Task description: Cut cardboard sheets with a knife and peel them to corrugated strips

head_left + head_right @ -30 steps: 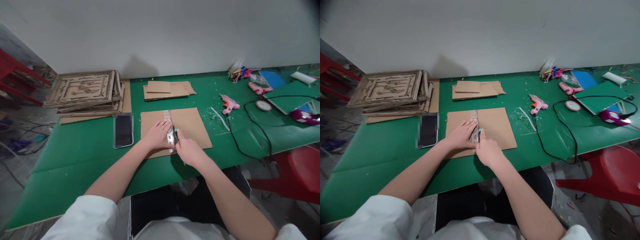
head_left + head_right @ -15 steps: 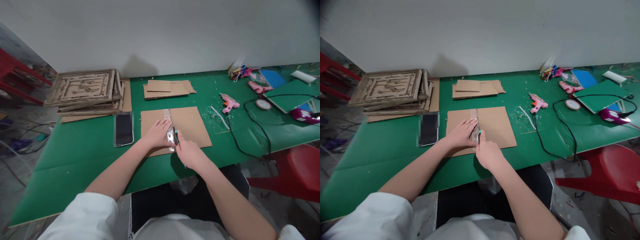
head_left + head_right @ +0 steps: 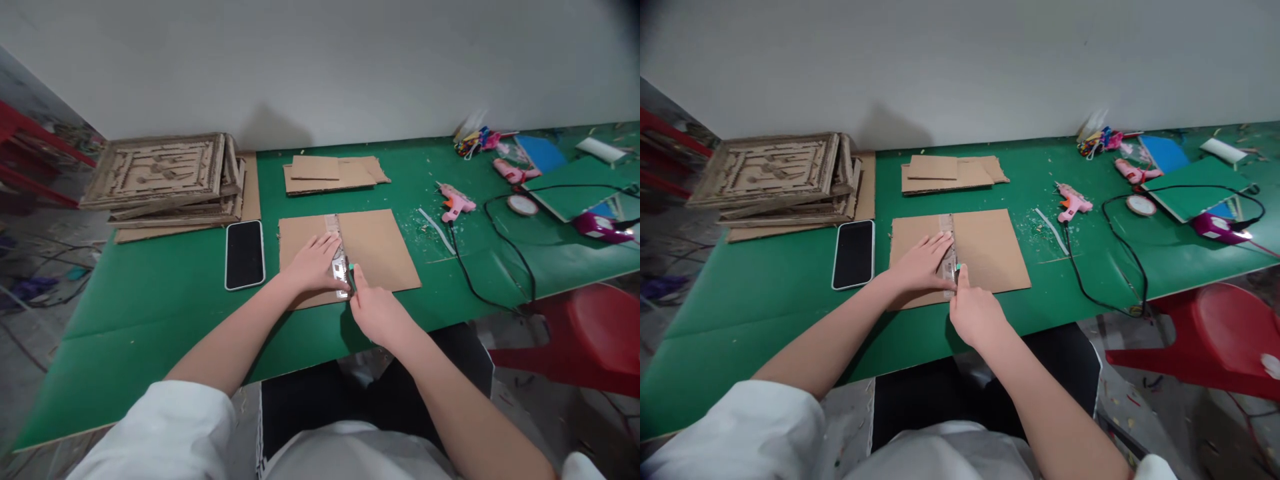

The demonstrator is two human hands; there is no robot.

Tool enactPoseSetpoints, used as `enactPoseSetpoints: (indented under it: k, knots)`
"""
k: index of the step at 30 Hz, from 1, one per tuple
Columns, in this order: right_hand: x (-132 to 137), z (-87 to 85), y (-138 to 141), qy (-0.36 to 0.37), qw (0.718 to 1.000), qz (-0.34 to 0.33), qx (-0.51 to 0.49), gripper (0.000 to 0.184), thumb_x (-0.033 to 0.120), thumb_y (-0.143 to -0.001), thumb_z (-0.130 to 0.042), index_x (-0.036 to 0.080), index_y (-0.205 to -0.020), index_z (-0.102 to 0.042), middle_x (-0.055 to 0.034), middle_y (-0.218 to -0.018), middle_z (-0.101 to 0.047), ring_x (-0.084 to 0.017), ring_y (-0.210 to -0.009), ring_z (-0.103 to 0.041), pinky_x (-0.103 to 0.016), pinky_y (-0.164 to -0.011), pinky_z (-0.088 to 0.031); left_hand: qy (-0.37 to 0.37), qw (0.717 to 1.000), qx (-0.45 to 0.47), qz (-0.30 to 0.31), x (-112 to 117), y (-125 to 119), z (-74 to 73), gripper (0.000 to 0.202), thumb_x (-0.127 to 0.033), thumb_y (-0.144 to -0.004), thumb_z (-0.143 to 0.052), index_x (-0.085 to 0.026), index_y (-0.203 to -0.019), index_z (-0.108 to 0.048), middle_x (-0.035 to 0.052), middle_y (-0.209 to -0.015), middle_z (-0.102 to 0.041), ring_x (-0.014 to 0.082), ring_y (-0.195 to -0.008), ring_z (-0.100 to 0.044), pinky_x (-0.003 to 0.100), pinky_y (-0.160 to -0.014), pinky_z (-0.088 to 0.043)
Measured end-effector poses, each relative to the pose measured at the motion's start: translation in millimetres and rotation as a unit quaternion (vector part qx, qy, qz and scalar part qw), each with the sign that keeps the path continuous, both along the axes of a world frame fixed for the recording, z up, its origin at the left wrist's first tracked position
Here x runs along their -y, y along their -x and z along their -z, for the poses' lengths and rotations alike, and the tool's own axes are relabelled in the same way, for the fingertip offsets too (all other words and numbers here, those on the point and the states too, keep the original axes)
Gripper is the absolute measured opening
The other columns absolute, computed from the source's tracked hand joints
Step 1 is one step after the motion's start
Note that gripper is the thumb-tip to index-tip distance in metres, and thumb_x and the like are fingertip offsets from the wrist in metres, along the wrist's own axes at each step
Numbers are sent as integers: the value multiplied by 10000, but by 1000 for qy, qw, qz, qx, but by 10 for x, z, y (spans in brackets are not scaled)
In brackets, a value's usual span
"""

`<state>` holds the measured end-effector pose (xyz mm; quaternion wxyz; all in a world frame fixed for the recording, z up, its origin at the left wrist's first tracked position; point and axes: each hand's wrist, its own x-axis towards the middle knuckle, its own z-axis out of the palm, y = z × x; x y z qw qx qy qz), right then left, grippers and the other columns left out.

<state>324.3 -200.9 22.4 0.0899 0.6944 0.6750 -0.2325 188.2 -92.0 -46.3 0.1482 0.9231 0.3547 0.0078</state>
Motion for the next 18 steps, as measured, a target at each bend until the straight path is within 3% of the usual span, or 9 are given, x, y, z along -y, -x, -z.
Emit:
enactPoseSetpoints:
  k: [18]
  knots:
    - [188,16,-19,14,1000,-4,7,601,250,-844,-252,83,-1402,-104,-88,-753,-652,-221,-632,-582,-279,-510,-306,10,1000,-16,-3,2,-10,-28,1065,-791,-614,-345,-95,-1391,-130,122,-1471,-107,264,-1347,-79,386,-1077,-13]
